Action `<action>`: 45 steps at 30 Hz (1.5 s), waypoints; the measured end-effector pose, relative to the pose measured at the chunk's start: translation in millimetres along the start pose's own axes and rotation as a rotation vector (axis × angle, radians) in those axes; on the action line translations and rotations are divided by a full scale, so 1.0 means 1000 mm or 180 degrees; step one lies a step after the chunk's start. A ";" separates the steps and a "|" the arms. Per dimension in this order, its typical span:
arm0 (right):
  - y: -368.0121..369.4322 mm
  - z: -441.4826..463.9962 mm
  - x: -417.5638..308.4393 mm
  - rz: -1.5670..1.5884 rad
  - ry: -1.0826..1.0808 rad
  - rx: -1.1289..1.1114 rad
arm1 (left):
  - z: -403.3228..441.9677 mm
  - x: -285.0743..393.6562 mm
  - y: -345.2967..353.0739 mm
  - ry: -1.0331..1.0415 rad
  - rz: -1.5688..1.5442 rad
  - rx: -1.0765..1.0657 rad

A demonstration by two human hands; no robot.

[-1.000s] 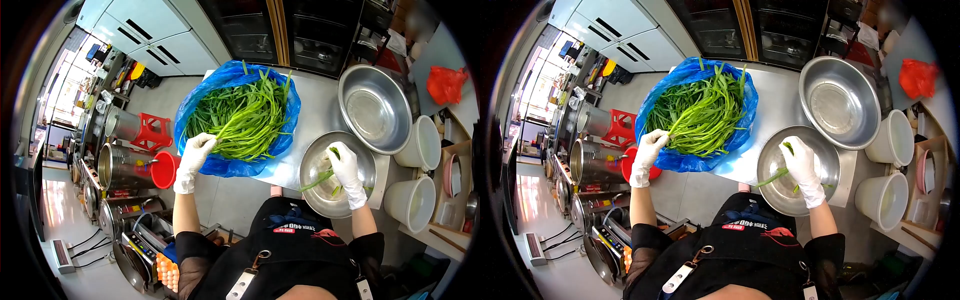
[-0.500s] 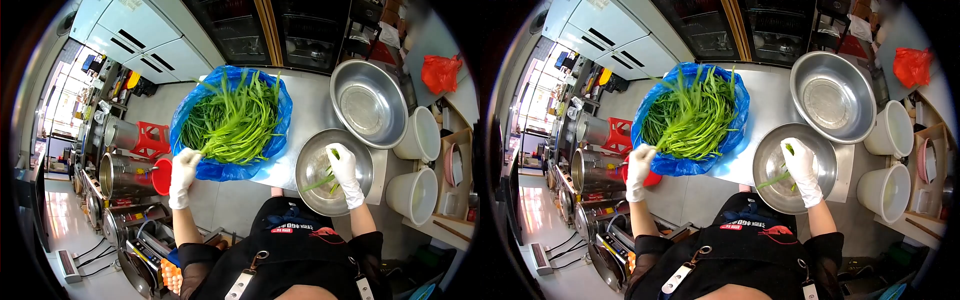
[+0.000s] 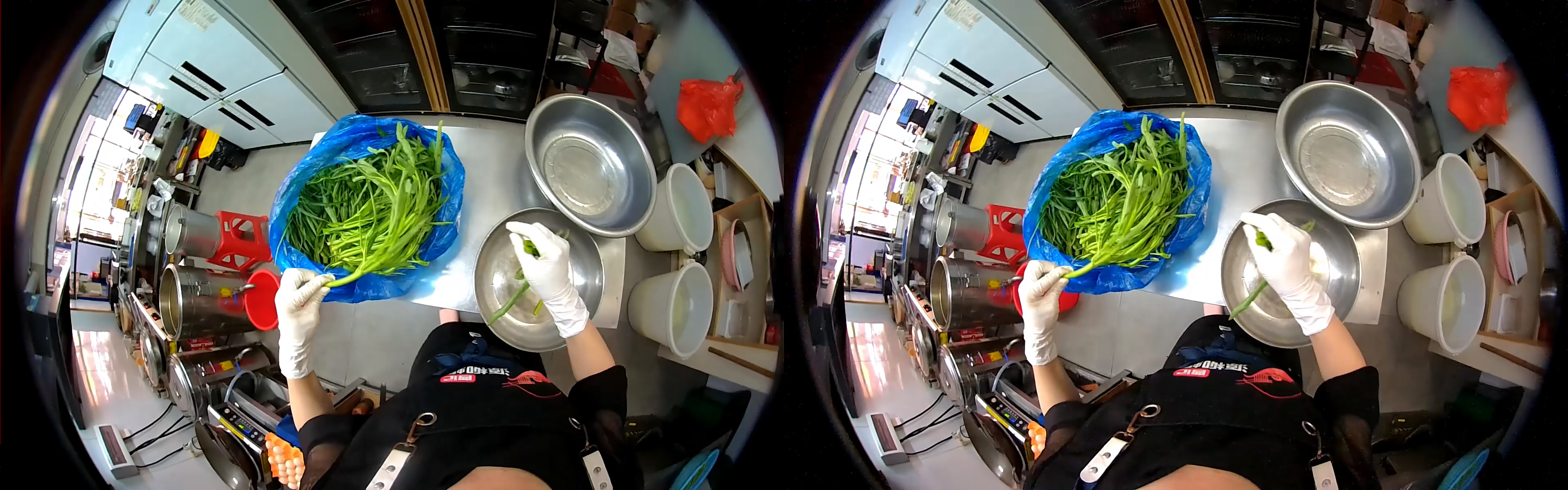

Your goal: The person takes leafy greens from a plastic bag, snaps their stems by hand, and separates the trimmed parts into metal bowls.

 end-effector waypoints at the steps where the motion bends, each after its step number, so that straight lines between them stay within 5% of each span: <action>1: -0.001 0.004 -0.009 -0.0028 -0.0096 -0.0030 | 0.001 0.007 0.002 0.0097 0.0106 -0.0032; 15: 0.035 -0.022 -0.064 0.0029 -0.1721 -0.1236 | 0.012 0.105 0.041 0.1531 0.0479 -0.0499; 23: 0.042 -0.024 -0.012 -0.0278 -0.0976 -0.1821 | 0.020 0.107 0.048 0.1681 0.0493 -0.0580; 31: 0.043 -0.038 -0.007 -0.0542 -0.1371 -0.1679 | 0.031 0.096 0.060 0.1620 0.0468 -0.0555; 40: 0.034 -0.033 0.020 -0.0854 -0.0240 -0.1518 | 0.035 0.077 0.079 0.1475 0.0548 -0.0538; 43: 0.028 -0.033 0.043 -0.0192 0.0386 -0.1107 | 0.036 0.075 0.085 0.1500 0.0544 -0.0583; 45: 0.028 -0.037 0.067 0.1184 0.1615 -0.1085 | 0.035 0.072 0.090 0.1497 0.0514 -0.0625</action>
Point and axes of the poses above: each hand's wrist, its own z-axis towards the middle knuckle, its own y-axis out of the palm, x = y × z, the point moved 9 cm from there along z, towards the middle knuckle, and after that the axes turned 1 degree about y, right-handed, at the moved point
